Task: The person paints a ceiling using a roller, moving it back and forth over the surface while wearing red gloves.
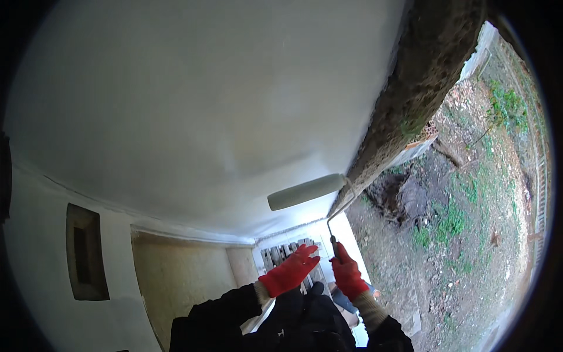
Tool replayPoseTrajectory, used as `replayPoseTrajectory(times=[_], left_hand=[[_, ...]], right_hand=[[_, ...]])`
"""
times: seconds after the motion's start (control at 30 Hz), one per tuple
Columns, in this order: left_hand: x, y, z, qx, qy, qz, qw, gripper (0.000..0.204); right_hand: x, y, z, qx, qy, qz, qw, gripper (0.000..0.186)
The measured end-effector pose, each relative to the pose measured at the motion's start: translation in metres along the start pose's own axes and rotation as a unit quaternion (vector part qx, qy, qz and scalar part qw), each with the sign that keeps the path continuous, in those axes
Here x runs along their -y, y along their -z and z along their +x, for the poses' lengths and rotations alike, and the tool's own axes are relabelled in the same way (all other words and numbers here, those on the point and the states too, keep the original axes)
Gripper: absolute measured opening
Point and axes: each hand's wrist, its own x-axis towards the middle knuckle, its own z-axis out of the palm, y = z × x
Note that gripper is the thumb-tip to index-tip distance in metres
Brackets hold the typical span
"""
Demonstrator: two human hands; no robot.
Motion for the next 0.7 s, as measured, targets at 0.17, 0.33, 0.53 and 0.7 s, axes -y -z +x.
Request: replayPoseTrajectory(times=[0.17, 0.33, 0.53, 0.7], left_hand=[[0.086, -0.051, -0.027, -0.024, 0.108, 0.012, 0.994, 0.039], [0.131, -0.063, -0.019, -0.058, 0.24, -0.036, 0.968, 0.047], [0.186, -0.074, 0.015, -0.096, 0.277, -0.017, 0.956, 0.051], [0.217, -0.093, 0.026, -0.135, 0.266, -0.019, 0.954, 0.052]], right_hand=[[-0.077, -0.073, 0.063, 0.037, -0.078, -0.029, 0.996, 0.054], [-0.112, -0.133, 0.115, 0.055, -0.058, -0.006, 0.997, 0.054], [-0.147, -0.172, 0.173, 0.045, -0.062, 0.072, 0.994, 0.055], [-0.146, -0.165, 0.18, 0.035, -0.018, 0.044, 0.998, 0.053]])
